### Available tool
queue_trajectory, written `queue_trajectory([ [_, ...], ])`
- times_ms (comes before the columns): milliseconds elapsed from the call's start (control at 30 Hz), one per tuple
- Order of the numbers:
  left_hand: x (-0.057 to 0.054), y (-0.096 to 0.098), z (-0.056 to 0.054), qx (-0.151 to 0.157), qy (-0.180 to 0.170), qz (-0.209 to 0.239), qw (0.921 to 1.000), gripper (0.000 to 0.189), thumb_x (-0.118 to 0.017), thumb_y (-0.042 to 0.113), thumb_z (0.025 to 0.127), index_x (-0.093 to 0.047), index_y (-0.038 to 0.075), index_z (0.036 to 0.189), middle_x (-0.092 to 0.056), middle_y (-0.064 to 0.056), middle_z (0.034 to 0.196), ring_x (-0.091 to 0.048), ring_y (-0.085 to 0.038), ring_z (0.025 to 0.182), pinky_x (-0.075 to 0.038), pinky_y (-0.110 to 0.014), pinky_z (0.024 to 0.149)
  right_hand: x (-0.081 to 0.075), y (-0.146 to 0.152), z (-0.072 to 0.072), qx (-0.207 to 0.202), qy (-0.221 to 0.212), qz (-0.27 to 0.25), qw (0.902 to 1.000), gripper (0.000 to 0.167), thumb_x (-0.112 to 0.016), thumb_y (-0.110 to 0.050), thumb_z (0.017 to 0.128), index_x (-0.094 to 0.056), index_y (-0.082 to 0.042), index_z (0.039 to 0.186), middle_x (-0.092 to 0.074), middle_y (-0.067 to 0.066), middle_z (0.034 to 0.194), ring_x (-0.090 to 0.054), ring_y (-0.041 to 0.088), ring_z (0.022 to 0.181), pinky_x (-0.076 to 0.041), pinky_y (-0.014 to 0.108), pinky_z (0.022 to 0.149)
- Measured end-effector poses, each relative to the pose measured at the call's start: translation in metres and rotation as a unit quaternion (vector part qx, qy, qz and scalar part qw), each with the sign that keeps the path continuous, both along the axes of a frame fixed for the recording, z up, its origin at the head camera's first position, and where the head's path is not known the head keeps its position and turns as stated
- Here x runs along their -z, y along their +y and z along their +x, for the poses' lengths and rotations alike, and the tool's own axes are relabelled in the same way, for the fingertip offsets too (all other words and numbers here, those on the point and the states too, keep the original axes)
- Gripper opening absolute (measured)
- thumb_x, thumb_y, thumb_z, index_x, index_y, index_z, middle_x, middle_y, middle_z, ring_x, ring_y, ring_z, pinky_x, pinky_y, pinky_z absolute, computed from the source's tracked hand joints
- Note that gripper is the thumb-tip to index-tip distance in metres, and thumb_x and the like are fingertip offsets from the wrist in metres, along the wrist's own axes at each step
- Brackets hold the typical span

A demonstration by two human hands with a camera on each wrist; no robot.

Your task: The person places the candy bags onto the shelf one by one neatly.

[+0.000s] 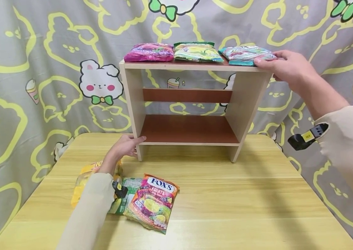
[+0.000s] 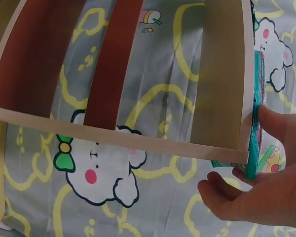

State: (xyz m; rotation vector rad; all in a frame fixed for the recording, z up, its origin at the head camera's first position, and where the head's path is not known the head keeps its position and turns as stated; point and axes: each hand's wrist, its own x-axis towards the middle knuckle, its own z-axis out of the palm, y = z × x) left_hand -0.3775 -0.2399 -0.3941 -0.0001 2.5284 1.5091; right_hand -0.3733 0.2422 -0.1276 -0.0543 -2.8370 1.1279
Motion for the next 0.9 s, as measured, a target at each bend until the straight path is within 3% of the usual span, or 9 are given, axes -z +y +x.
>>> queue_trajectory([
  [100, 0.001, 0.001, -0.001, 0.002, -0.002, -0.001, 1.0000, 0.068, -0.060, 0.051, 0.099, -0.049, 0.002, 0.146, -0.051, -0.024, 0.144, -0.057, -0.033, 0.114, -0.060, -0.043, 0.090, 0.001, -0.006, 0.006, 0.017, 0.031, 0.082, 0.9960, 0.101, -0.046, -0.070, 0.094, -0.011, -0.006, 0.163, -0.016, 0.027, 0.166, -0.025, 0.049, 0.146, -0.025, 0.066, 0.118],
  [200, 0.001, 0.001, -0.001, 0.003, -0.003, -0.001, 1.0000, 0.069, -0.060, 0.050, 0.099, -0.047, 0.002, 0.147, -0.050, -0.024, 0.146, -0.056, -0.039, 0.121, -0.060, -0.044, 0.092, 0.001, -0.017, 0.013, 0.043, 0.082, 0.155, 0.9835, 0.099, -0.044, -0.062, 0.097, -0.006, 0.004, 0.160, -0.015, 0.036, 0.162, -0.018, 0.053, 0.148, -0.024, 0.065, 0.119],
  [333, 0.000, 0.001, 0.000, 0.004, -0.001, 0.001, 1.0000, 0.068, -0.059, 0.047, 0.101, -0.044, 0.001, 0.149, -0.049, -0.025, 0.146, -0.055, -0.043, 0.126, -0.060, -0.046, 0.092, 0.004, -0.033, 0.021, 0.053, 0.156, 0.172, 0.9711, 0.089, -0.046, -0.049, 0.100, -0.007, 0.003, 0.160, -0.016, 0.036, 0.161, -0.015, 0.052, 0.149, -0.016, 0.062, 0.122],
  [500, -0.002, 0.001, 0.003, 0.003, 0.003, -0.004, 1.0000, 0.066, -0.058, 0.047, 0.101, -0.047, 0.001, 0.147, -0.052, -0.024, 0.140, -0.057, -0.034, 0.109, -0.061, -0.042, 0.088, 0.012, -0.050, 0.025, 0.017, 0.229, 0.172, 0.9581, 0.073, -0.044, -0.039, 0.104, -0.017, -0.001, 0.160, -0.022, 0.034, 0.160, -0.019, 0.049, 0.149, -0.018, 0.060, 0.123],
  [667, -0.002, 0.001, 0.003, 0.005, 0.004, -0.005, 1.0000, 0.066, -0.059, 0.049, 0.100, -0.048, 0.001, 0.145, -0.052, -0.024, 0.138, -0.056, -0.031, 0.104, -0.061, -0.042, 0.087, 0.023, -0.061, 0.025, -0.023, 0.223, 0.188, 0.9561, 0.067, -0.044, -0.039, 0.106, -0.023, -0.005, 0.160, -0.024, 0.035, 0.158, -0.019, 0.047, 0.149, -0.023, 0.062, 0.121],
  [900, 0.000, -0.001, 0.001, 0.006, 0.007, 0.000, 1.0000, 0.066, -0.059, 0.050, 0.100, -0.050, 0.001, 0.143, -0.052, -0.024, 0.137, -0.057, -0.028, 0.098, -0.061, -0.040, 0.085, 0.033, -0.069, 0.021, -0.026, 0.232, 0.189, 0.9538, 0.069, -0.047, -0.042, 0.105, -0.029, -0.005, 0.159, -0.026, 0.036, 0.153, -0.018, 0.044, 0.148, -0.026, 0.059, 0.120],
])
